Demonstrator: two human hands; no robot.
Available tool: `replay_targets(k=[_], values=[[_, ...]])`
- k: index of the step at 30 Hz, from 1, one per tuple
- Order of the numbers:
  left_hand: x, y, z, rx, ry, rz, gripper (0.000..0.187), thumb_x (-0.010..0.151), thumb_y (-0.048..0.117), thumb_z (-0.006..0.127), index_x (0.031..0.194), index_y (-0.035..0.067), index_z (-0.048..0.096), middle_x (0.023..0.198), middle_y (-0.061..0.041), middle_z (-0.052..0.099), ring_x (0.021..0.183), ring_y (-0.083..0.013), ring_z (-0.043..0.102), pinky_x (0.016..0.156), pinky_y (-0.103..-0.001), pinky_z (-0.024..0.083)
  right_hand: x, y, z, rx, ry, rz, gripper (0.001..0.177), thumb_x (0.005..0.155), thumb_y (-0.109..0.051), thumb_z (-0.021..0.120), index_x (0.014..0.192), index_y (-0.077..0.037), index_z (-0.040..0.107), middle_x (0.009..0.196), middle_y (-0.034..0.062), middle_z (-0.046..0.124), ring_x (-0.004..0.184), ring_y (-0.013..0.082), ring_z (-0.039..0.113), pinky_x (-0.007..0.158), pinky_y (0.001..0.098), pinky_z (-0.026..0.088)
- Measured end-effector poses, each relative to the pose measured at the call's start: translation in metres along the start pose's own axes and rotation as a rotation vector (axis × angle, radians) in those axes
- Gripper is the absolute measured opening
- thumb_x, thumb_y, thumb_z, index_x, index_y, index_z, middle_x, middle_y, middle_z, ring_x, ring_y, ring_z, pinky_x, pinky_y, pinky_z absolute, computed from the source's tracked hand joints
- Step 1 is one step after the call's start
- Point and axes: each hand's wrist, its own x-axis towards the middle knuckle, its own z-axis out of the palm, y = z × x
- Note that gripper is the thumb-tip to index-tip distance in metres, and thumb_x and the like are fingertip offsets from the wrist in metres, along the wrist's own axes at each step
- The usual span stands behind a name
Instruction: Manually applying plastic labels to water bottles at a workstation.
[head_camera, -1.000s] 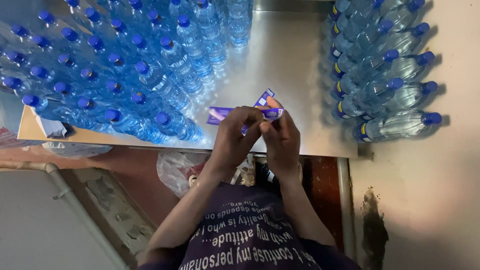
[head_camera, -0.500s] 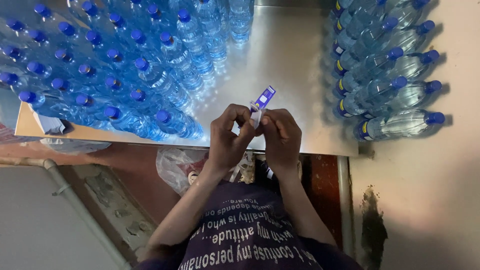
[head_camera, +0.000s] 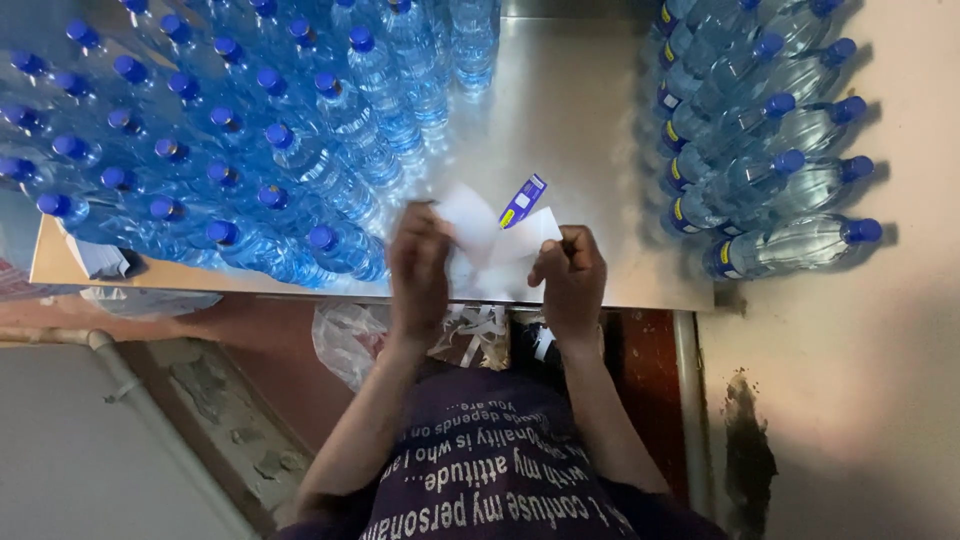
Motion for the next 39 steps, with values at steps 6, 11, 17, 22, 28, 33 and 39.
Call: replay_targets(k=[6, 11, 17, 22, 28, 33, 39], values=[[0.054, 0.032, -0.068, -0.045, 0.372, 0.17, 0.013, 0.11, 0.024, 0.063, 0.109, 0.014, 0.055, 0.095, -0.001, 0.057, 0.09, -0.0107, 0.061, 0.092, -0.034, 0.057, -0.084, 0.172, 0.003, -0.495, -0.354, 0.426, 0.023, 0.105, -0.022, 0.059, 0.096, -0.002, 0.065, 0.078, 0.0267, 0.067, 0.082, 0.0526, 0.072, 0.077, 0.0559, 0.053], [0.054, 0.042, -0.059, 0.086, 0.445, 0.143, 0.015, 0.108, 0.014, 0.078, 0.119, 0.007, 0.071, 0.095, 0.0, 0.064, 0.084, -0.0093, 0.066, 0.074, -0.025, 0.06, -0.128, 0.231, -0.01, -0.822, -1.386, 0.262, 0.045, 0.104, -0.035, 0.059, 0.119, 0.002, 0.081, 0.12, 0.0322, 0.08, 0.122, 0.0606, 0.069, 0.116, 0.0721, 0.048], [0.022, 0.025, -0.032, 0.384, 0.167, 0.004, 0.013, 0.105, 0.007, 0.081, 0.118, 0.008, 0.076, 0.093, -0.009, 0.077, 0.093, -0.0221, 0.076, 0.09, -0.042, 0.062, -0.032, 0.106, 0.019, 0.281, -0.587, 0.5, 0.075, 0.102, -0.053, 0.078, 0.156, -0.006, 0.058, 0.14, 0.0122, 0.068, 0.119, 0.0184, 0.066, 0.097, 0.035, 0.058], [0.015, 0.024, -0.005, 0.26, 0.007, 0.09, 0.014, 0.106, 0.012, 0.081, 0.116, 0.002, 0.079, 0.093, -0.014, 0.077, 0.091, -0.024, 0.074, 0.084, -0.046, 0.062, 0.025, -0.033, 0.028, 0.259, -0.359, 0.098, 0.066, 0.103, -0.045, 0.079, 0.146, 0.001, 0.06, 0.129, 0.0195, 0.07, 0.113, 0.0275, 0.071, 0.093, 0.0391, 0.061], [0.007, 0.037, 0.007, 0.354, -0.012, 0.238, 0.022, 0.099, 0.02, 0.086, 0.114, 0.005, 0.078, 0.112, -0.013, 0.079, 0.107, -0.037, 0.075, 0.097, -0.052, 0.058, 0.028, -0.057, 0.038, 0.143, -0.249, -0.063, 0.023, 0.107, -0.022, 0.079, 0.117, -0.002, 0.076, 0.106, 0.0121, 0.066, 0.091, 0.0231, 0.068, 0.078, 0.0381, 0.059], [-0.002, 0.014, 0.005, 0.45, 0.063, 0.338, 0.027, 0.09, 0.021, 0.096, 0.104, 0.01, 0.076, 0.106, -0.005, 0.083, 0.099, -0.0313, 0.075, 0.092, -0.044, 0.06, 0.019, -0.054, 0.037, 0.09, -0.269, -0.112, 0.015, 0.107, -0.018, 0.079, 0.116, -0.006, 0.08, 0.104, 0.0092, 0.063, 0.091, 0.0214, 0.067, 0.081, 0.0355, 0.058], [0.003, -0.004, -0.033, -0.386, 0.113, -0.06, 0.023, 0.116, 0.022, 0.063, 0.099, 0.008, 0.067, 0.091, -0.014, 0.076, 0.087, -0.0231, 0.072, 0.087, -0.04, 0.057, 0.034, 0.025, -0.014, 0.45, -0.085, 0.19, 0.019, 0.112, -0.004, 0.063, 0.129, -0.007, 0.069, 0.091, 0.0078, 0.064, 0.084, 0.0166, 0.064, 0.082, 0.0322, 0.056]])
